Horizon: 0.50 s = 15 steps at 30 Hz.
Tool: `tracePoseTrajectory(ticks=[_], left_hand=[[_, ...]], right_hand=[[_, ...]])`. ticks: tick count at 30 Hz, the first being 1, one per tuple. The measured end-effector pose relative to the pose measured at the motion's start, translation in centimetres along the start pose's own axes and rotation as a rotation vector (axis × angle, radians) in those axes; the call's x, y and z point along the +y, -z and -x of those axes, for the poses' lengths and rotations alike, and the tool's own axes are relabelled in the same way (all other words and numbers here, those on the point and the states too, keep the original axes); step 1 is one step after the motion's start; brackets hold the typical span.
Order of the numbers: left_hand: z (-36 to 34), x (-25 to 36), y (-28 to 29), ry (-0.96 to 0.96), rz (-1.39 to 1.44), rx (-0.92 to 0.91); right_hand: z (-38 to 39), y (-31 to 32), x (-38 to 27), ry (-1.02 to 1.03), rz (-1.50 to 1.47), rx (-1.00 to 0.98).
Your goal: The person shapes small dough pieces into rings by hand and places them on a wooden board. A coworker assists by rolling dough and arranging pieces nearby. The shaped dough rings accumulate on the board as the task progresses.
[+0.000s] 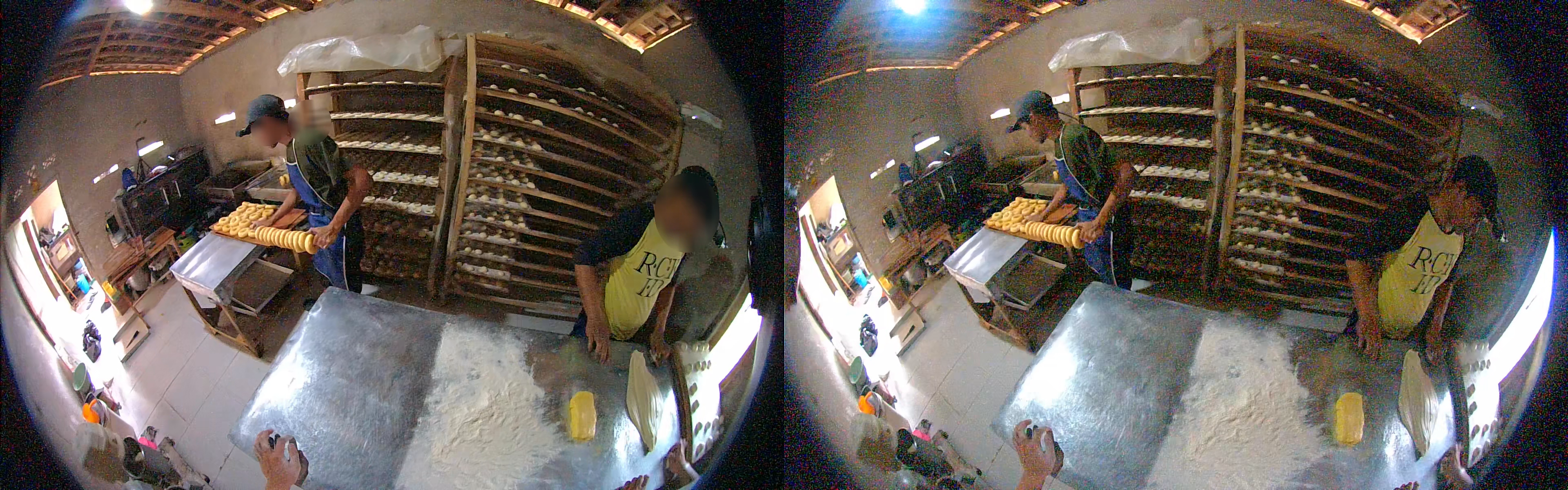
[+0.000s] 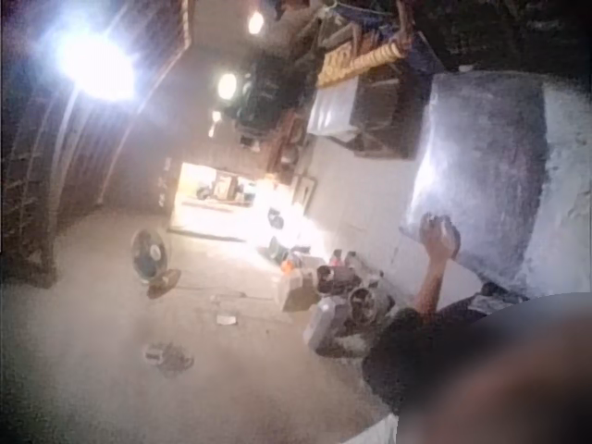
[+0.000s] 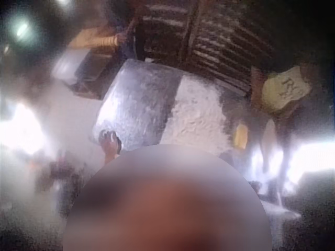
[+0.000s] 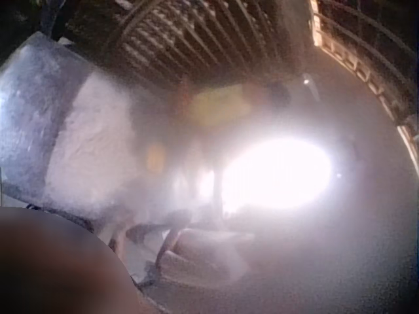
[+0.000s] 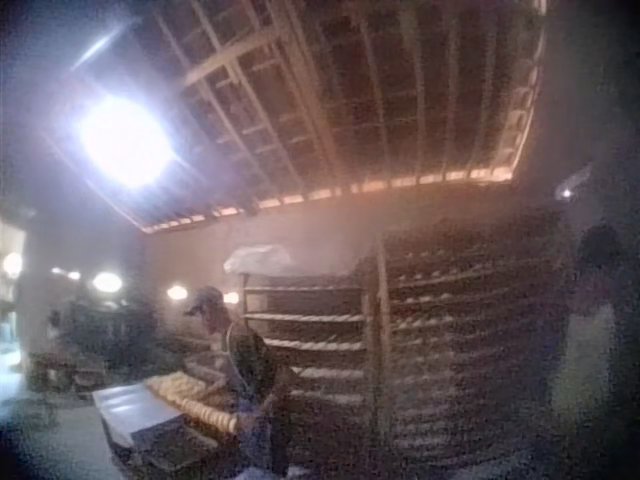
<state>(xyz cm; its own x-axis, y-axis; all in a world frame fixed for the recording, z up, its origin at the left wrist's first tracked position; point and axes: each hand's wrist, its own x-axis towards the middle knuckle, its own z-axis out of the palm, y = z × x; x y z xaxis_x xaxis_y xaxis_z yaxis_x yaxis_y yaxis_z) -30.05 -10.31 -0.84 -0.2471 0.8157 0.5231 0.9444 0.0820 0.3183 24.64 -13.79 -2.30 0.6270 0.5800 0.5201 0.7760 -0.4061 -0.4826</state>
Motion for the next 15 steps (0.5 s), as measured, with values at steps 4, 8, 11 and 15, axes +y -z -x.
tracePoseTrajectory(ticks=[4, 8, 11, 15], left_hand=[[0.0, 0.0, 0.1, 0.059, -0.039, -0.028], [0.5, -0.9, -0.7, 0.109, 0.005, 0.024], [1.2, -1.5, -1.4, 0.12, 0.012, 0.072], [2.1, -1.6, -1.1, 0.001, -0.011, 0.022]], right_hand=[[0.1, 0.1, -0.1, 0.007, -0.006, -0.004], [0.0, 0.1, -0.1, 0.015, -0.005, -0.014], [-0.1, 0.1, 0.0, 0.019, -0.01, -0.009], [0.0, 0.1, 0.2, 0.034, -0.015, -0.011]])
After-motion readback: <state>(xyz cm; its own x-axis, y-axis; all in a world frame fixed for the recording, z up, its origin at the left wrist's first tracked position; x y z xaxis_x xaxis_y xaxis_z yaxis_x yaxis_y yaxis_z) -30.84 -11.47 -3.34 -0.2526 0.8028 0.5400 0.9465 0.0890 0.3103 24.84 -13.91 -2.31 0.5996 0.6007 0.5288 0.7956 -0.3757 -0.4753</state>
